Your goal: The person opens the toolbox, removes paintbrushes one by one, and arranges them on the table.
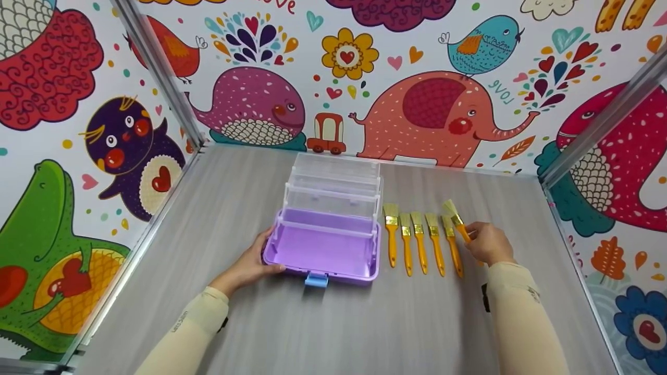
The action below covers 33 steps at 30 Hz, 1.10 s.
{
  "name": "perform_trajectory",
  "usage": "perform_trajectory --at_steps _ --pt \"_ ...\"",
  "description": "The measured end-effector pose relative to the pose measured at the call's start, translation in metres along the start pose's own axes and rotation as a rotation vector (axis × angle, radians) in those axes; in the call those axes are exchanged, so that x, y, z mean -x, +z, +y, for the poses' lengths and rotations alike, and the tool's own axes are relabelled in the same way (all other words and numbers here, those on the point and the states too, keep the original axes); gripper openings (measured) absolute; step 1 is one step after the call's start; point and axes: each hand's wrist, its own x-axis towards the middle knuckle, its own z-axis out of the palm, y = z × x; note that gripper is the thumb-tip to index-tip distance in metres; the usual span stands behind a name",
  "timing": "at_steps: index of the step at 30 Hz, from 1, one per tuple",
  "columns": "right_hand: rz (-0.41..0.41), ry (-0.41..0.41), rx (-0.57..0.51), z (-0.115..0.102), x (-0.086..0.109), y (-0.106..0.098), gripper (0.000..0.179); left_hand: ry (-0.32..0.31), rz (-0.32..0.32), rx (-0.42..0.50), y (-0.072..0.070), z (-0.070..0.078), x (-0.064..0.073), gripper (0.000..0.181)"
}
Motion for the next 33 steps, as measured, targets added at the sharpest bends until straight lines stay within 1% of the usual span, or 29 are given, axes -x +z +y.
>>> perform_trajectory --at_steps 3,6,12,15,20,23,26,29,33 --pt "0.026 -0.015 0.019 0.003 -0.002 0.004 0.047 0.011 0.002 -0.011 -0.001 0.000 0.000 0.110" --pt "0.029 -0.012 0.020 0.009 -0.002 0.004 0.048 0.021 0.004 -0.023 -0.002 0.000 0.001 0.110" --pt "-0.036 0.073 -0.070 0.019 -0.004 0.006 0.055 0.015 0.007 -0.014 -0.002 0.001 0.001 0.110" --pt "-0.051 0.112 -0.084 0.021 -0.004 0.007 0.057 0.002 0.000 -0.012 -0.001 0.002 0.001 0.110" --pt "-0.046 0.136 -0.083 0.020 -0.003 0.007 0.060 0.002 0.000 -0.007 -0.002 0.002 0.002 0.111" --pt "-0.042 0.154 -0.101 0.020 -0.004 0.007 0.061 0.008 0.002 -0.002 -0.002 0.002 0.002 0.111" --pt "-0.047 0.178 -0.114 0.018 -0.005 0.007 0.062 -0.008 -0.002 -0.002 -0.002 0.002 0.001 0.111" --pt "-0.044 0.186 -0.117 0.018 -0.007 0.008 0.062 -0.012 0.001 0.000 -0.001 0.002 0.001 0.110" --pt "0.006 0.148 -0.053 0.018 -0.007 0.010 0.059 -0.003 0.002 0.001 -0.001 0.001 0.001 0.109"
